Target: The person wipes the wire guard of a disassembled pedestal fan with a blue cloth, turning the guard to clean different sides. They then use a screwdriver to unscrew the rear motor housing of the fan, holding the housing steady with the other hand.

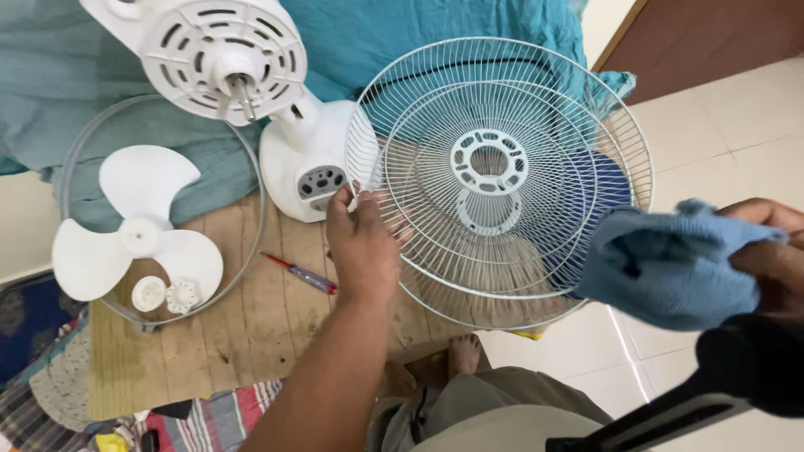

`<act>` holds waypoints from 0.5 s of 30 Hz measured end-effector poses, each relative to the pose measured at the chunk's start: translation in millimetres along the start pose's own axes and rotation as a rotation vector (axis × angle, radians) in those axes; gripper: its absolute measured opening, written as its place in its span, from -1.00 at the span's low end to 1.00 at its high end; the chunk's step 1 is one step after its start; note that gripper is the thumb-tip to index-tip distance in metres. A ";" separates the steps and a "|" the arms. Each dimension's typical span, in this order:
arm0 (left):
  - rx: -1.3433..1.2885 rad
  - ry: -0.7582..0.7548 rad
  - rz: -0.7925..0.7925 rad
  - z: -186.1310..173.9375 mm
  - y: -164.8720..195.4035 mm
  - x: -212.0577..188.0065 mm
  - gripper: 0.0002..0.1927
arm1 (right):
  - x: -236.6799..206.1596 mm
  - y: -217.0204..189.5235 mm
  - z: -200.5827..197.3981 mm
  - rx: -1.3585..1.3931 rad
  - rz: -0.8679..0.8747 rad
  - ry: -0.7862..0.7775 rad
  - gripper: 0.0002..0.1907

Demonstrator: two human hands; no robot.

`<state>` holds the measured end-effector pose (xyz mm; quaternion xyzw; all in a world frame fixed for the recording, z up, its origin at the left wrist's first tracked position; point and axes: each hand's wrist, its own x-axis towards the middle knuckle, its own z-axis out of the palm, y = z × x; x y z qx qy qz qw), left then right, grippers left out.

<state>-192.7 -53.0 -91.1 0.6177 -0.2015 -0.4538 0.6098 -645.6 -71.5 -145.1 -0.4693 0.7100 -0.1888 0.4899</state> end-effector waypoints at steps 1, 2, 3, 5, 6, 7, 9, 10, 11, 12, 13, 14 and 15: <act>0.005 -0.006 0.018 1.8 -2.7 2.1 -0.67 | -19.9 -16.0 4.7 0.145 -0.027 -0.029 -0.75; 0.005 -0.004 0.036 3.5 -5.4 3.1 -0.67 | -36.7 -32.8 12.6 0.321 -0.069 -0.065 -0.76; -0.007 -0.008 0.043 4.5 -8.8 4.9 -0.66 | -50.4 -48.8 22.4 0.483 -0.120 -0.075 -0.77; -0.026 -0.020 0.061 5.4 -16.5 7.7 -0.66 | -60.4 -74.0 49.7 0.809 -0.213 -0.068 -0.56; -0.034 -0.002 0.025 4.6 -21.5 7.9 -0.65 | -59.6 -83.0 54.7 0.780 -0.133 -0.032 -0.58; -0.038 0.011 -0.008 3.4 -26.2 9.4 -0.64 | -56.2 -88.0 61.9 0.755 -0.056 0.007 -0.59; -0.040 0.017 -0.036 0.3 -35.9 13.0 -0.63 | -46.5 -86.3 71.4 0.778 0.080 -0.014 -0.62; -0.045 0.017 -0.037 -2.0 -41.0 14.7 -0.63 | -45.1 -81.4 68.1 0.815 0.140 -0.078 -0.62; -0.052 0.017 -0.030 -4.5 -45.1 17.6 -0.63 | -41.1 -76.6 65.5 0.852 0.195 -0.144 -0.61; -0.064 0.027 -0.027 -7.5 -49.2 20.5 -0.63 | -36.8 -71.7 63.8 0.790 0.237 -0.153 -0.59; -0.071 0.031 -0.027 -10.7 -53.0 22.9 -0.63 | -35.6 -66.8 61.4 0.732 0.282 -0.156 -0.58; -0.075 0.030 -0.030 -13.8 -57.2 25.8 -0.63 | -34.7 -63.1 60.0 0.679 0.330 -0.154 -0.56; -0.061 0.048 -0.050 -16.2 -60.6 29.2 -0.65 | -34.2 -61.1 59.2 0.632 0.376 -0.150 -0.54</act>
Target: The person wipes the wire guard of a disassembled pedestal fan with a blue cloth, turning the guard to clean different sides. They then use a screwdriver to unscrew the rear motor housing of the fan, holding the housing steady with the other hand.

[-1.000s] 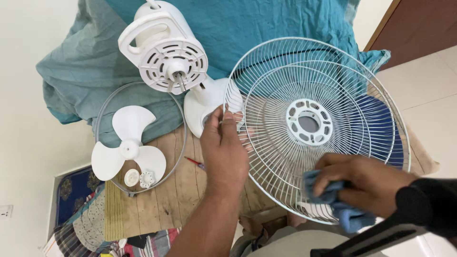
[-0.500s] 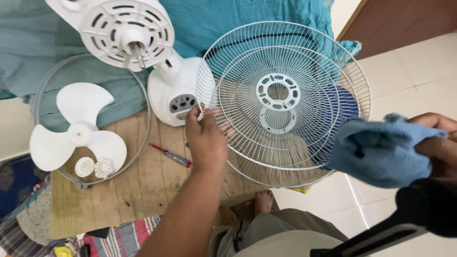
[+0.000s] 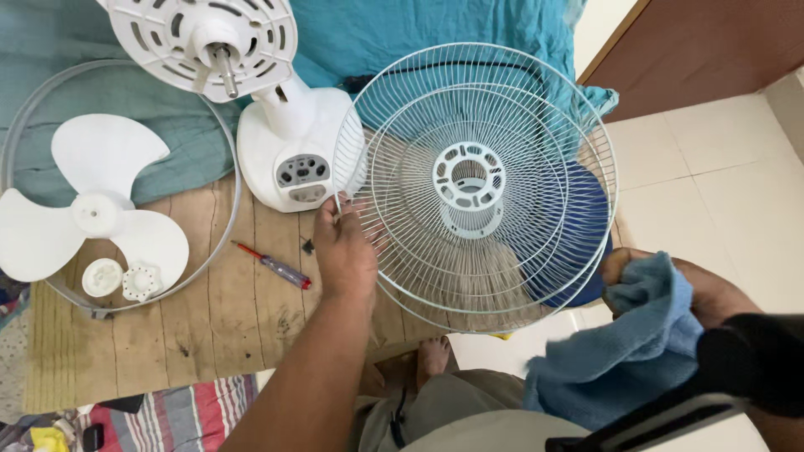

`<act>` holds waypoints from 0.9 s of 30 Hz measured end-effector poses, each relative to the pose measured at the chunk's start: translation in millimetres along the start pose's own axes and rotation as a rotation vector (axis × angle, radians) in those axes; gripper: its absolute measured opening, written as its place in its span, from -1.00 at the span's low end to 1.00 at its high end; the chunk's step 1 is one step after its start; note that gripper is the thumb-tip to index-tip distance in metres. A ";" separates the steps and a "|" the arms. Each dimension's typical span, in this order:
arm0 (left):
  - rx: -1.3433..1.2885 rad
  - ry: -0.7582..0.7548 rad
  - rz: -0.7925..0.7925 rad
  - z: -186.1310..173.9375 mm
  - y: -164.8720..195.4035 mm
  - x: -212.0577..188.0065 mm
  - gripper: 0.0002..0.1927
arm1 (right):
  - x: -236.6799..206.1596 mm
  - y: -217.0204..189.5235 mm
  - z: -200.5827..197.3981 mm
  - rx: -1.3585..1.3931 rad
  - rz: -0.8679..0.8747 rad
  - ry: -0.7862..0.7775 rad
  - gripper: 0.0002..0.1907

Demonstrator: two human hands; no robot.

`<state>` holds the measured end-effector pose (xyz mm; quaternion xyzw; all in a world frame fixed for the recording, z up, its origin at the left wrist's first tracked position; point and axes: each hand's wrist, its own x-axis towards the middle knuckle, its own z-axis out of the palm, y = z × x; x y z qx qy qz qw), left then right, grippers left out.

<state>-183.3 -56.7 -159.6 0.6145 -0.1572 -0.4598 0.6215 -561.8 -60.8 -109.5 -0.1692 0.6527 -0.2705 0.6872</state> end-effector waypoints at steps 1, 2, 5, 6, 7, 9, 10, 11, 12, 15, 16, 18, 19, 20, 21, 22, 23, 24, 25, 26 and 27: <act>0.013 0.021 -0.017 -2.7 -2.7 3.8 -0.66 | 0.6 0.4 0.3 -0.042 0.041 0.025 -0.52; 0.023 0.047 -0.037 -6.2 -5.9 6.1 -0.67 | 1.4 0.4 2.1 -0.090 0.086 0.048 -0.50; 0.204 0.038 0.118 -15.0 -12.1 9.2 -0.68 | 7.5 -3.0 13.7 -0.453 0.196 0.292 -0.35; 0.370 0.053 0.229 -17.4 -13.2 7.9 -0.66 | 8.9 -3.0 15.6 -0.498 0.189 0.304 -0.30; 0.538 0.064 0.342 -19.3 -12.7 6.0 -0.64 | 10.6 -2.3 17.0 -0.538 0.183 0.315 -0.25; 0.807 0.064 0.403 -20.8 -7.8 1.5 -0.63 | 16.4 2.0 16.1 -0.628 0.171 0.333 -0.19; 0.906 0.057 0.345 -21.2 -3.9 -1.6 -0.64 | 20.2 5.6 13.5 -0.682 0.167 0.340 -0.19; 1.006 0.049 0.286 -21.1 1.7 -4.6 -0.65 | 25.4 9.5 11.2 -0.735 0.164 0.346 -0.18; 1.099 0.037 0.289 -21.3 7.9 -7.5 -0.64 | 32.2 14.3 8.5 -0.763 0.150 0.321 -0.17; 1.306 -0.031 0.241 -21.7 27.5 -13.0 -0.64 | 56.1 30.0 0.3 -0.894 0.066 0.267 -0.17; 1.317 -0.066 0.188 -20.9 32.2 -13.7 -0.67 | 65.0 34.0 -2.8 -0.976 0.004 0.261 -0.19; 1.321 -0.103 0.148 -19.3 37.3 -14.3 -0.69 | 83.7 37.3 -8.8 -1.153 -0.069 0.272 -0.22; 1.314 -0.104 0.163 -18.7 38.0 -14.3 -0.68 | 92.3 36.8 -11.9 -1.246 -0.079 0.289 -0.24; 1.307 -0.104 0.180 -18.5 37.6 -14.4 -0.67 | 99.3 35.3 -15.1 -1.338 -0.092 0.305 -0.26; 1.296 -0.106 0.239 -18.6 36.5 -14.8 -0.69 | 103.6 32.6 -19.3 -1.560 -0.141 0.194 -0.38; 1.285 -0.107 0.294 -19.4 35.0 -15.7 -0.70 | 105.2 29.2 -24.1 -1.780 -0.193 0.073 -0.46; 1.274 -0.108 0.348 -20.8 33.5 -17.1 -0.71 | 105.0 25.8 -27.6 -1.995 -0.246 -0.058 -0.49; 1.211 -0.103 0.377 -22.1 32.1 -18.5 -0.68 | 103.1 22.2 -29.9 -1.891 -0.116 0.011 -0.50; 1.146 -0.096 0.408 -22.8 31.0 -19.6 -0.65 | 98.2 17.0 -33.2 -1.781 0.005 0.079 -0.44; 1.080 -0.088 0.436 -23.2 30.5 -20.0 -0.62 | 93.2 11.9 -33.7 -1.668 0.122 0.144 -0.33; 1.079 -0.094 0.422 -23.2 30.4 -19.8 -0.64 | 86.9 7.2 -33.5 -1.795 0.040 0.092 -0.46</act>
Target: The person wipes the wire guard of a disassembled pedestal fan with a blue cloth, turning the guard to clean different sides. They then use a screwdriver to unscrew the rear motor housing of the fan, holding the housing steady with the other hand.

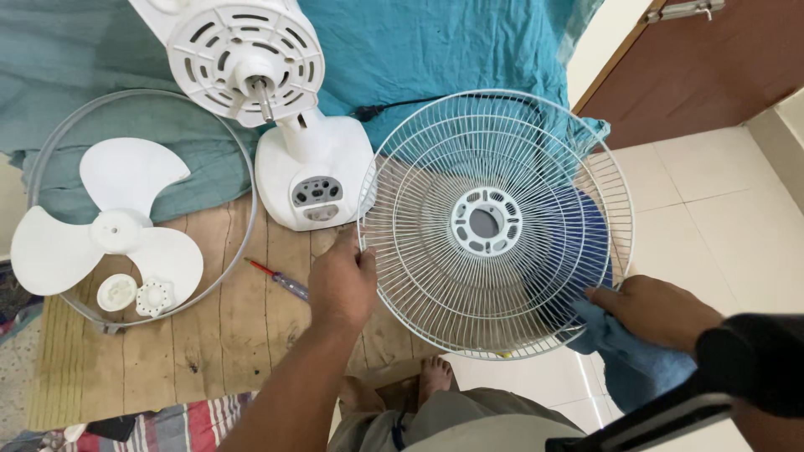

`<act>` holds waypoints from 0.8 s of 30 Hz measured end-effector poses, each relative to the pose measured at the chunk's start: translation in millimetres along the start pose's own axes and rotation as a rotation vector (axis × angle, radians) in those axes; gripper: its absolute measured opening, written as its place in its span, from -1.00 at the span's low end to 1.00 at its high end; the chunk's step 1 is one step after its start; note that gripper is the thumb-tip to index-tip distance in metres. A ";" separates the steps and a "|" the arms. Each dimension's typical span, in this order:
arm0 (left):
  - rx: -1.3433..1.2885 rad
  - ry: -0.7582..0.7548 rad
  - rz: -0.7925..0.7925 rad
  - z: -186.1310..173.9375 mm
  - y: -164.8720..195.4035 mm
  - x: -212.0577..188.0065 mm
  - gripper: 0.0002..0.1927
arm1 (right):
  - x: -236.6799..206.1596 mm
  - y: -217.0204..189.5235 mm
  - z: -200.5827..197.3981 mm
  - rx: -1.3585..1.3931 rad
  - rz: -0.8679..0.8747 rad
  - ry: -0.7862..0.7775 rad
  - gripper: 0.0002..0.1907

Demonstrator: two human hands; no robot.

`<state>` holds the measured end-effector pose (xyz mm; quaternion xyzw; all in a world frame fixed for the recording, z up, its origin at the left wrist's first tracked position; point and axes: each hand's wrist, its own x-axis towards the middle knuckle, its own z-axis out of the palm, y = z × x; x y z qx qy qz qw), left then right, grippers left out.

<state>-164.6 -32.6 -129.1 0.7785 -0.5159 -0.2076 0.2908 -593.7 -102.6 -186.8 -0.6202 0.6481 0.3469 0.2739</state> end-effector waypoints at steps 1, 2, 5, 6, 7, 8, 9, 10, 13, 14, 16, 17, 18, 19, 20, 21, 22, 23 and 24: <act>-0.004 -0.012 -0.006 0.3 0.5 1.1 -0.66 | -8.4 3.2 -5.9 -0.120 -0.083 0.034 -0.54; -0.008 -0.024 -0.007 0.8 1.3 4.0 -0.67 | -15.1 2.9 -12.2 -0.237 -0.165 0.072 -0.52; 0.071 -0.100 -0.071 4.5 5.5 12.9 -0.69 | -29.4 -5.5 -31.5 0.163 0.025 0.108 -0.40; 0.074 -0.119 -0.085 5.8 6.7 14.7 -0.69 | -32.5 -10.6 -36.3 0.225 0.042 0.169 -0.39; 0.076 -0.138 -0.098 6.9 7.7 15.0 -0.69 | -35.2 -15.1 -40.1 0.286 0.061 0.230 -0.37; 0.079 -0.159 -0.112 8.2 9.1 15.3 -0.70 | -37.2 -19.5 -43.4 0.346 0.081 0.290 -0.34; 0.126 -0.213 -0.118 9.3 10.8 14.7 -0.64 | -38.5 -23.4 -45.9 0.369 0.125 0.293 -0.35; 0.177 -0.266 -0.123 9.6 12.3 14.2 -0.59 | -38.6 -27.0 -47.7 0.395 0.166 0.295 -0.36; 0.285 -0.327 -0.136 8.3 18.5 13.2 -0.38 | -35.8 -28.1 -48.3 0.308 0.113 0.249 -0.34; 0.309 -0.325 -0.141 7.2 20.7 13.2 -0.31 | -32.3 -25.5 -47.7 0.248 0.063 0.231 -0.33; 0.316 -0.355 -0.195 5.1 24.7 12.6 -0.29 | -20.7 -18.1 -43.9 0.285 0.028 0.189 -0.36; 0.325 -0.375 -0.222 4.0 25.9 11.6 -0.28 | -12.9 -13.8 -39.9 0.308 0.011 0.162 -0.38; 0.329 -0.349 -0.192 2.7 26.4 10.4 -0.29 | -4.1 -9.0 -35.6 0.321 -0.001 0.124 -0.39; 0.330 -0.319 -0.162 1.6 26.2 8.6 -0.30 | 5.2 -4.1 -31.1 0.331 -0.014 0.089 -0.41; 0.329 -0.290 -0.134 1.0 25.4 6.7 -0.31 | 14.3 1.3 -27.2 0.338 -0.026 0.054 -0.42; 0.326 -0.277 -0.162 0.3 24.3 4.7 -0.28 | 22.1 4.6 -21.6 0.424 -0.091 0.019 -0.44; 0.324 -0.264 -0.187 0.3 22.8 3.1 -0.24 | 28.3 5.7 -15.3 0.513 -0.157 -0.015 -0.46; 0.324 -0.250 -0.211 -0.1 21.1 1.7 -0.21 | 32.2 5.0 -11.0 0.604 -0.225 -0.049 -0.48; 0.322 -0.253 -0.216 0.3 19.7 0.6 -0.18 | 32.7 3.7 -8.5 0.401 -0.308 0.011 -0.51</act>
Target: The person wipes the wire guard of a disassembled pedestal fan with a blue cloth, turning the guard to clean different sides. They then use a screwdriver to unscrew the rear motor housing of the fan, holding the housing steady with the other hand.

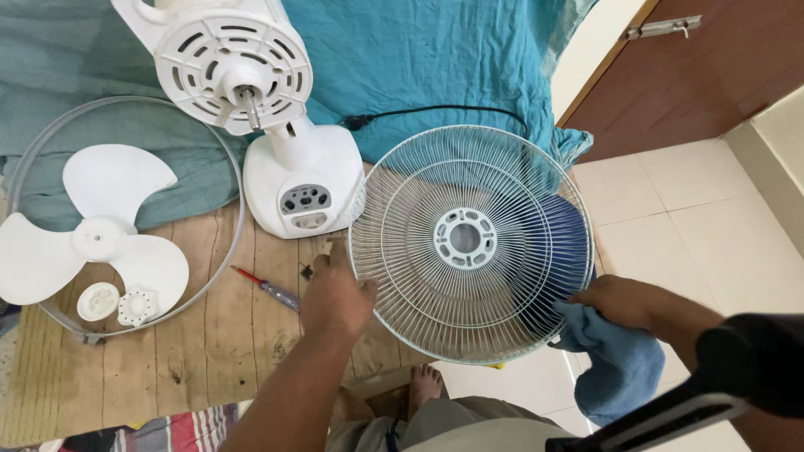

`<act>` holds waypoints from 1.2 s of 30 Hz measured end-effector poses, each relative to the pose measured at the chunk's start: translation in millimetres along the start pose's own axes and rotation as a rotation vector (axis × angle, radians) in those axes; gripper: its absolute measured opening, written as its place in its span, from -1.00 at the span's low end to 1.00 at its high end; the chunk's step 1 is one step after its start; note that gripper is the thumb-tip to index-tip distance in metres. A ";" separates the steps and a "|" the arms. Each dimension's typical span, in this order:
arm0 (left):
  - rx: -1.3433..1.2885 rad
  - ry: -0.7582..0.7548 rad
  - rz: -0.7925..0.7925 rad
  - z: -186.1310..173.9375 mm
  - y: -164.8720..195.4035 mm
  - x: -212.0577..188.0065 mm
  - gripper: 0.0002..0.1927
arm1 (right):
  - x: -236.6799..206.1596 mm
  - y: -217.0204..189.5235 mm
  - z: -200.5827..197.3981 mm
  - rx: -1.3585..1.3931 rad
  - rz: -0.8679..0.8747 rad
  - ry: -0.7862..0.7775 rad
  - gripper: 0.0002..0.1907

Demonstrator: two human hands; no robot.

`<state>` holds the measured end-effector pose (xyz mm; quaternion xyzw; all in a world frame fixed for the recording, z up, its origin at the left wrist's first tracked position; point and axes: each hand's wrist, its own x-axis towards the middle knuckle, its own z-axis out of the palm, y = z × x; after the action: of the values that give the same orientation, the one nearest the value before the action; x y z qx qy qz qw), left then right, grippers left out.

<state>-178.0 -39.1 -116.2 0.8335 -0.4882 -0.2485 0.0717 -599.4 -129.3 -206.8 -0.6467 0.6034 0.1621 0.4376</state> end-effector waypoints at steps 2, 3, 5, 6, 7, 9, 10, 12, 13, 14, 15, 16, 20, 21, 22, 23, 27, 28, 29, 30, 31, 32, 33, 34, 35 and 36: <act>-0.001 -0.005 -0.014 1.7 -2.4 -1.2 -0.12 | -6.9 -10.0 0.9 -0.415 -0.182 0.016 -0.49; 0.004 -0.066 -0.023 2.9 -3.2 -2.4 -0.13 | -14.7 -19.2 -2.1 -0.340 -0.036 0.008 -0.46; 0.010 -0.184 -0.043 6.0 -3.4 -6.4 -0.16 | -41.0 -41.3 -16.8 -0.190 0.252 -0.008 -0.31; -0.007 -0.183 -0.051 7.3 -3.5 -8.8 -0.13 | -54.0 -54.7 -28.6 -0.120 0.256 -0.006 -0.38; -0.025 -0.185 -0.058 8.8 -3.2 -11.3 -0.10 | -66.5 -68.3 -40.3 -0.049 0.264 -0.006 -0.44; -0.066 -0.184 -0.051 11.0 -2.1 -15.0 -0.05 | -86.5 -93.4 -56.9 0.266 0.118 0.264 -0.55; -0.087 -0.180 -0.039 11.4 -1.1 -15.4 -0.02 | -88.6 -105.9 -61.4 0.433 0.048 0.402 -0.58; -0.105 -0.189 -0.027 11.5 -0.8 -17.5 0.00 | -76.3 -128.1 -70.4 0.394 -0.074 0.629 -0.63; -0.106 -0.195 -0.027 11.7 -0.5 -18.1 0.00 | -65.2 -135.9 -70.2 0.333 -0.201 0.737 -0.60; -0.111 -0.196 -0.028 11.1 0.0 -17.8 0.01 | -49.5 -144.5 -68.8 0.269 -0.334 0.843 -0.57; -0.106 -0.206 -0.038 11.3 0.0 -18.7 0.02 | -32.6 -150.5 -64.1 0.187 -0.284 0.822 -0.50; -0.099 -0.218 -0.048 11.8 0.5 -19.4 0.03 | -16.0 -154.8 -55.4 0.105 -0.233 0.799 -0.40; -0.103 -0.231 -0.022 14.8 1.7 -24.1 0.04 | 26.3 -161.3 -4.5 -0.284 -0.333 0.764 -0.13; -0.102 -0.226 -0.035 15.4 2.1 -24.9 0.04 | 29.3 -162.7 7.4 -0.365 -0.345 0.774 -0.07; -0.103 -0.221 -0.046 15.9 2.5 -25.6 0.04 | 29.6 -164.1 15.9 -0.395 -0.398 0.782 -0.15; -0.102 -0.219 -0.052 15.8 3.1 -26.0 0.03 | 26.5 -165.5 23.0 -0.423 -0.445 0.792 -0.23; -0.164 -0.210 -0.053 13.5 4.9 -26.3 0.02 | -5.0 -171.6 44.0 -0.428 -0.632 0.702 -0.41; -0.169 -0.193 -0.038 12.6 5.3 -27.0 0.02 | -15.8 -170.9 45.0 -0.428 -0.608 0.633 -0.42; -0.176 -0.174 -0.026 11.6 4.6 -28.0 0.03 | -27.2 -169.5 45.7 -0.429 -0.587 0.563 -0.42; -0.195 -0.180 -0.037 10.5 3.8 -28.9 0.01 | -34.8 -170.3 45.2 -0.429 -0.563 0.492 -0.42; -0.211 -0.187 -0.046 9.9 2.9 -29.3 0.00 | -39.9 -171.1 42.1 -0.359 -0.616 0.357 -0.46; -0.225 -0.196 -0.055 9.2 1.9 -29.4 -0.01 | -44.8 -170.4 36.1 -0.285 -0.666 0.221 -0.50; -0.218 -0.201 -0.043 8.5 0.6 -29.3 0.00 | -46.9 -171.7 30.4 -0.212 -0.712 0.083 -0.54; -0.214 -0.207 -0.030 8.5 -0.1 -28.3 0.00 | -46.2 -173.9 22.9 -0.125 -0.663 0.125 -0.50; -0.209 -0.210 -0.016 8.0 -1.1 -27.5 0.01 | -43.4 -176.7 10.4 -0.038 -0.614 0.168 -0.47; -0.218 -0.207 -0.011 7.9 -2.2 -27.2 0.01 | -39.5 -180.4 -2.9 0.049 -0.564 0.209 -0.43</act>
<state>-191.0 -14.0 -114.5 0.7932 -0.4587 -0.3852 0.1097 -442.6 -126.4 -109.2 -0.7911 0.4455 -0.0477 0.4164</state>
